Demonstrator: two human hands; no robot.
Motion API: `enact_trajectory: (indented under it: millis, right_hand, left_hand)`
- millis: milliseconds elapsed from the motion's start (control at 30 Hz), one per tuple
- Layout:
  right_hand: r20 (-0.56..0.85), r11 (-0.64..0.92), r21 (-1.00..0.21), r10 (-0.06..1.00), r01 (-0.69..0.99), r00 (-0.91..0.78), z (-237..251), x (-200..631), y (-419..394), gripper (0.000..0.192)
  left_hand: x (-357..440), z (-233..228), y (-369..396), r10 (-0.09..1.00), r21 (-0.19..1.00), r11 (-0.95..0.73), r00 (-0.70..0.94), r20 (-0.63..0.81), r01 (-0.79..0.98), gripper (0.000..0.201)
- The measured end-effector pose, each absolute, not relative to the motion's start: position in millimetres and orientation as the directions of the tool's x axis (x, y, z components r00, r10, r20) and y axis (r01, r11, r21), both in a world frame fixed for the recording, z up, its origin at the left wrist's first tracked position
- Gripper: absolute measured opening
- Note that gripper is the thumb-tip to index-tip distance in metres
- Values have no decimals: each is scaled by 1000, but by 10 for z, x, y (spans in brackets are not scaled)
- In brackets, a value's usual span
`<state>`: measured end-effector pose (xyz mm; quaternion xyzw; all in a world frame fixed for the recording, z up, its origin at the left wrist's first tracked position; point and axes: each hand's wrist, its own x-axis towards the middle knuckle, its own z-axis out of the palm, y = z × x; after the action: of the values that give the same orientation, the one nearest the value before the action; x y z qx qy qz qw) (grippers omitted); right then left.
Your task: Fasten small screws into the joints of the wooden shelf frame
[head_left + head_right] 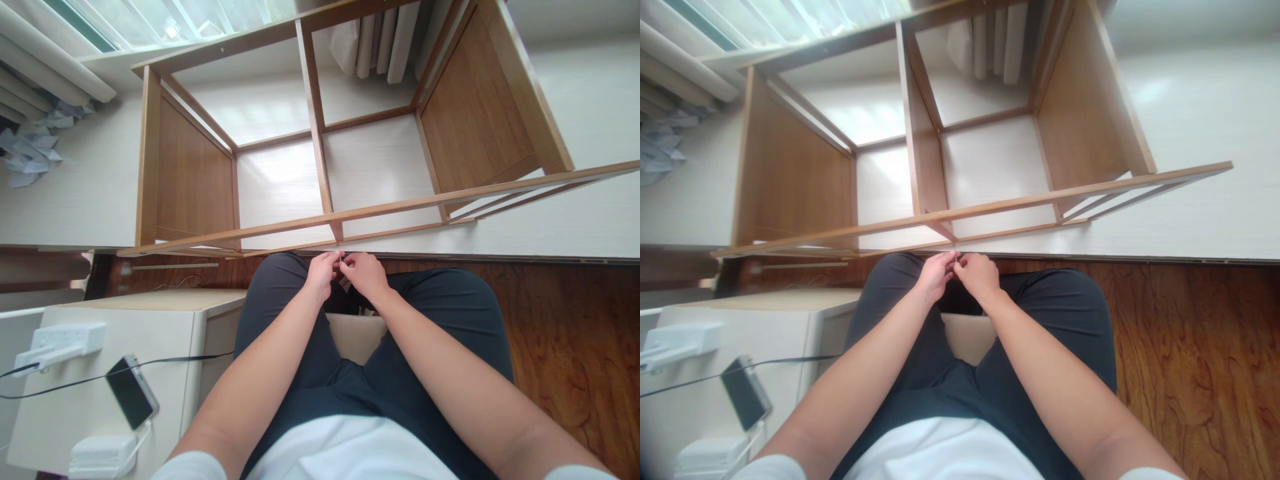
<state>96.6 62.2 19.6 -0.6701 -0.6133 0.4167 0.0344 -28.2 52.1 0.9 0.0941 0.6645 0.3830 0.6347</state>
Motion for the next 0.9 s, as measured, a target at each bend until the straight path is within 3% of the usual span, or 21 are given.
enact_trajectory:
  millis: [133, 267, 400, 533, 700, 800, 900]
  right_hand:
    - [-547, -311, -678, 819, 666, -174, 132, 971, 619, 25]
    - [-624, -507, -752, 753, 422, -207, 38, 943, 620, 25]
    - [-727, -701, -686, 647, 198, -229, 44, 899, 633, 25]
    - [-785, -799, -595, 554, 90, -277, 107, 880, 650, 22]
    - [-761, -730, -647, 594, 222, -263, 66, 892, 648, 23]
    - [-654, -521, -731, 719, 440, -235, 45, 925, 635, 19]
    - [-548, -330, -716, 812, 615, -203, 103, 955, 625, 19]
  left_hand:
    - [-278, 20, 521, 619, 640, 684, -185, -763, -349, 30]
    - [-283, 19, 521, 634, 653, 679, -181, -752, -336, 31]
    - [-292, -11, 520, 636, 648, 675, -166, -754, -353, 31]
    - [-292, -31, 521, 646, 650, 661, -157, -747, -374, 31]
    - [-287, -23, 521, 640, 648, 663, -166, -750, -375, 31]
    - [-288, -23, 520, 626, 645, 677, -184, -758, -354, 31]
    - [-287, -34, 517, 626, 648, 672, -193, -756, -359, 31]
